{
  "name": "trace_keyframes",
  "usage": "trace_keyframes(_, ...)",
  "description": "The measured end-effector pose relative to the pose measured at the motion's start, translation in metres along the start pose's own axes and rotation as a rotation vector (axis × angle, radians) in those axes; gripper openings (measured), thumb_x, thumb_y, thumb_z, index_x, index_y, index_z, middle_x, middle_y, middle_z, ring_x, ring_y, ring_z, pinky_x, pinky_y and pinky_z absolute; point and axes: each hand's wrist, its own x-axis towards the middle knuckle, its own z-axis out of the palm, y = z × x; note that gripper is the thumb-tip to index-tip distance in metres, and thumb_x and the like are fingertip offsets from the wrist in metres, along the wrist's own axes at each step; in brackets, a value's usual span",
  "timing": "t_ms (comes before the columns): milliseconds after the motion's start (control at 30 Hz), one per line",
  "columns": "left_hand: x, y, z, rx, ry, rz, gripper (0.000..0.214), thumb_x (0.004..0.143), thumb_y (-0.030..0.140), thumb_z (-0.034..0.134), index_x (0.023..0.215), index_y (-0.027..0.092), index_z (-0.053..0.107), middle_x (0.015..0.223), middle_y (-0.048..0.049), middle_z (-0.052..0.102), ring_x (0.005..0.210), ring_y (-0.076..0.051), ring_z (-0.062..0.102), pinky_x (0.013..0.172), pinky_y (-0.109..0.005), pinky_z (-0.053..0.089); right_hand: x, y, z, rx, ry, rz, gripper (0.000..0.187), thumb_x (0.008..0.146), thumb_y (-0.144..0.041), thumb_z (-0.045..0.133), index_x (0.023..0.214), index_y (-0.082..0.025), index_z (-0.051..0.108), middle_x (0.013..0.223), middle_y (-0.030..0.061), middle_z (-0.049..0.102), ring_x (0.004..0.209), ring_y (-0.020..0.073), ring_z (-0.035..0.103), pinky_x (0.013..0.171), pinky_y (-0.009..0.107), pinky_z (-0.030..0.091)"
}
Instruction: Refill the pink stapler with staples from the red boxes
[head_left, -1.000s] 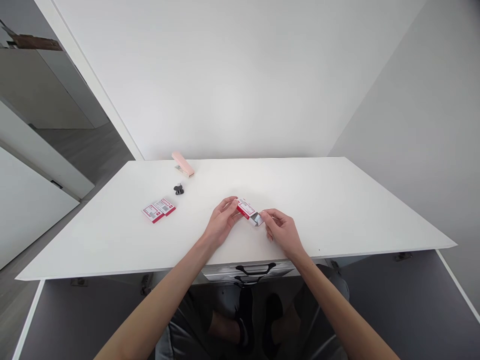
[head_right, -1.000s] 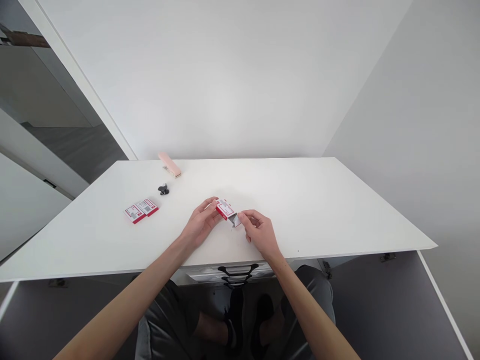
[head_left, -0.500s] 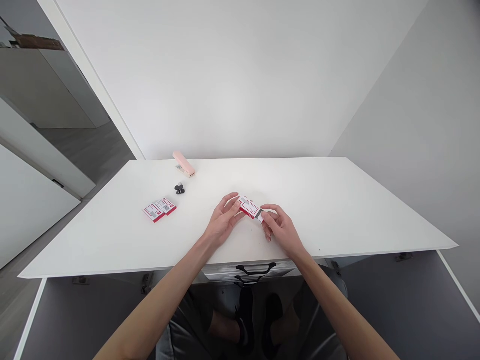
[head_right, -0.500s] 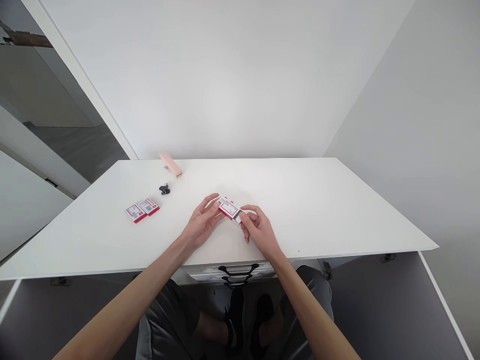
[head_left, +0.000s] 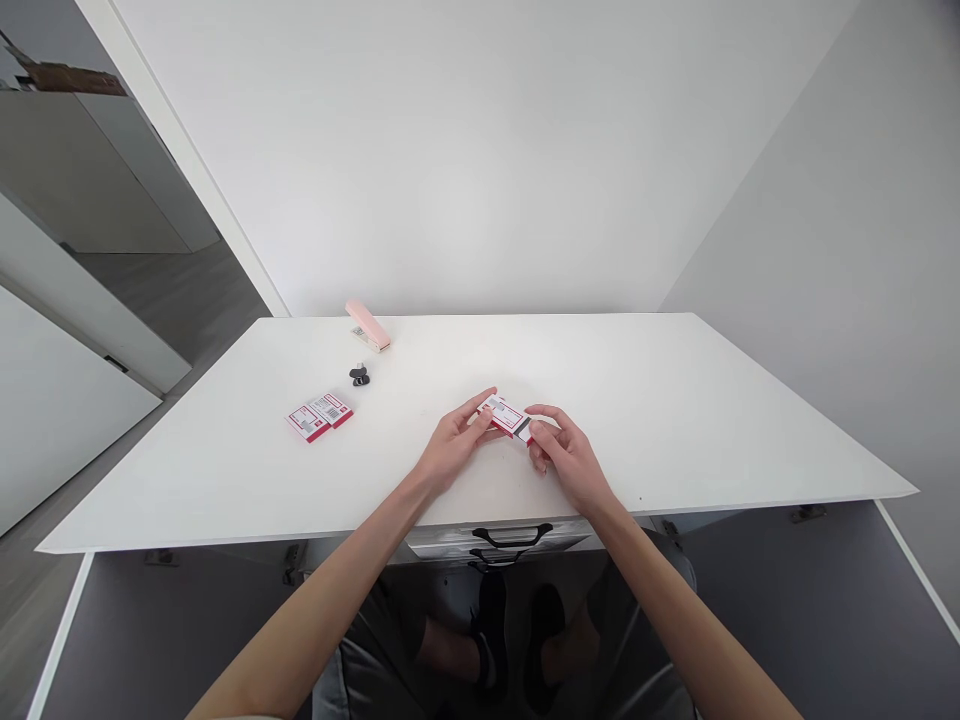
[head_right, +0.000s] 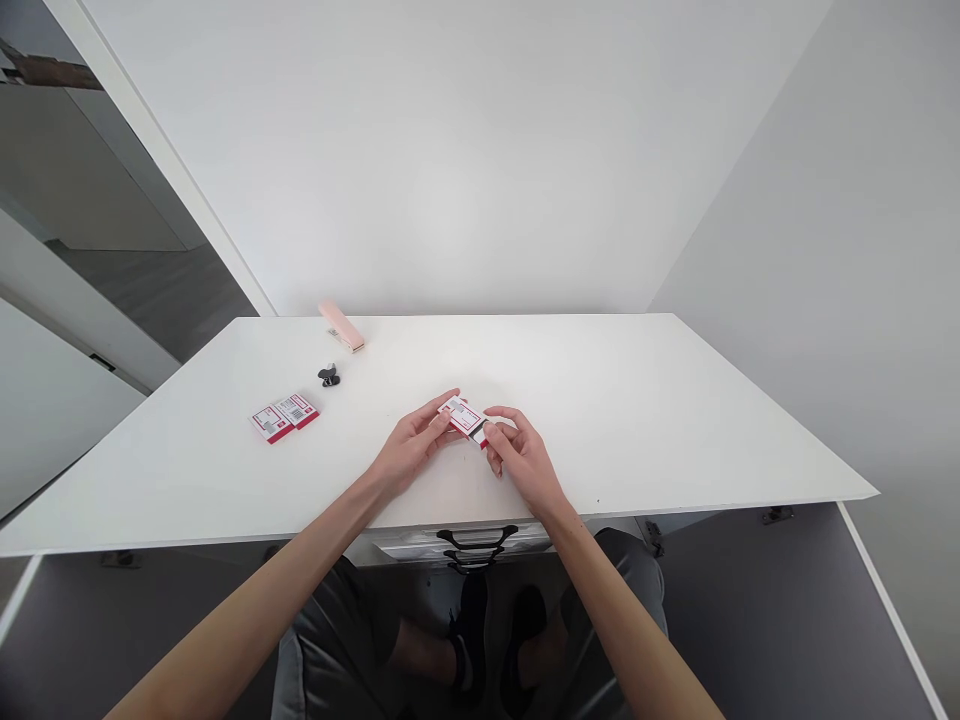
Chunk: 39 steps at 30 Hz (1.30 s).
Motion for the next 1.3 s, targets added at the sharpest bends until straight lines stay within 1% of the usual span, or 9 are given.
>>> trace_keyframes(233,-0.0030,0.0023,0.0031,0.089,-0.031,0.019,0.072,0.085,0.039,0.084,0.151,0.026,0.058,0.121,-0.0075,0.074,0.107,-0.025,0.070,0.107,-0.049,0.054,0.0000,0.0009,-0.0001,-0.013,-0.011,-0.014,0.046,0.093,-0.059,0.069,0.121,-0.023,0.061,0.062,-0.0078,0.054,0.054,0.0127,0.045,0.058,0.029,0.039)
trace_keyframes(433,-0.0046,0.0053,0.0042,0.162,-0.062,0.005,0.071,0.084,0.040,0.085,0.149,0.024,0.061,0.119,-0.0085,0.075,0.098,-0.025,0.074,0.105,-0.048,0.053,-0.0005,0.0010,-0.0001,-0.031,-0.031,-0.021,0.045,0.095,-0.058,0.067,0.123,-0.024,0.060,0.062,-0.0074,0.055,0.055,0.0131,0.045,0.059,0.029,0.039)
trace_keyframes(567,-0.0064,0.0075,0.0062,0.189,-0.087,0.005,0.067,0.086,0.044,0.083,0.147,0.023,0.063,0.114,-0.0084,0.077,0.096,-0.025,0.075,0.103,-0.047,0.053,-0.0002,0.0006,-0.0004,-0.055,-0.016,-0.018,0.045,0.094,-0.059,0.067,0.122,-0.023,0.060,0.061,-0.0078,0.056,0.054,0.0129,0.045,0.059,0.029,0.040)
trace_keyframes(733,-0.0074,0.0087,0.0064,0.254,-0.146,0.024,0.068,0.088,0.045,0.080,0.149,0.024,0.061,0.113,-0.0086,0.076,0.095,-0.024,0.073,0.100,-0.045,0.052,0.0005,0.0012,-0.0015,-0.050,0.018,-0.002,0.045,0.095,-0.059,0.065,0.122,-0.023,0.060,0.059,-0.0085,0.055,0.053,0.0130,0.045,0.059,0.029,0.040)
trace_keyframes(833,-0.0067,0.0083,0.0065,0.245,-0.154,0.033,0.062,0.088,0.044,0.081,0.144,0.023,0.065,0.112,-0.0089,0.076,0.092,-0.023,0.074,0.096,-0.042,0.053,0.0003,0.0011,-0.0016,-0.073,0.017,-0.008,0.046,0.094,-0.060,0.065,0.122,-0.024,0.060,0.059,-0.0084,0.056,0.052,0.0135,0.046,0.059,0.029,0.041)
trace_keyframes(933,-0.0060,0.0082,0.0073,0.233,-0.154,0.032,0.051,0.088,0.042,0.081,0.133,0.021,0.069,0.111,-0.0093,0.076,0.089,-0.021,0.073,0.093,-0.040,0.054,0.0002,0.0017,-0.0021,-0.094,0.019,-0.022,0.046,0.096,-0.062,0.062,0.121,-0.024,0.061,0.058,-0.0077,0.056,0.053,0.0142,0.047,0.061,0.029,0.042)
trace_keyframes(1100,-0.0058,0.0089,0.0087,0.254,-0.116,0.020,0.039,0.084,0.041,0.084,0.112,0.020,0.068,0.097,-0.0065,0.076,0.085,-0.020,0.070,0.089,-0.038,0.052,0.0020,0.0052,-0.0025,-0.081,0.033,-0.025,0.047,0.097,-0.065,0.058,0.119,-0.025,0.061,0.059,-0.0072,0.055,0.053,0.0151,0.048,0.062,0.030,0.044)
trace_keyframes(1200,-0.0059,0.0083,0.0095,0.276,-0.062,0.036,0.038,0.082,0.041,0.085,0.107,0.021,0.065,0.103,-0.0053,0.074,0.087,-0.019,0.068,0.087,-0.036,0.051,0.0023,0.0056,-0.0006,-0.048,0.039,-0.026,0.046,0.098,-0.067,0.058,0.115,-0.025,0.062,0.062,-0.0064,0.056,0.052,0.0135,0.048,0.059,0.029,0.043)
trace_keyframes(1300,-0.0070,0.0077,0.0106,0.302,-0.028,0.054,0.039,0.080,0.040,0.086,0.107,0.021,0.065,0.110,-0.0052,0.071,0.093,-0.019,0.068,0.088,-0.035,0.050,0.0012,0.0040,0.0014,-0.032,0.030,-0.035,0.045,0.099,-0.067,0.056,0.113,-0.024,0.063,0.064,-0.0055,0.056,0.052,0.0121,0.047,0.058,0.028,0.043)
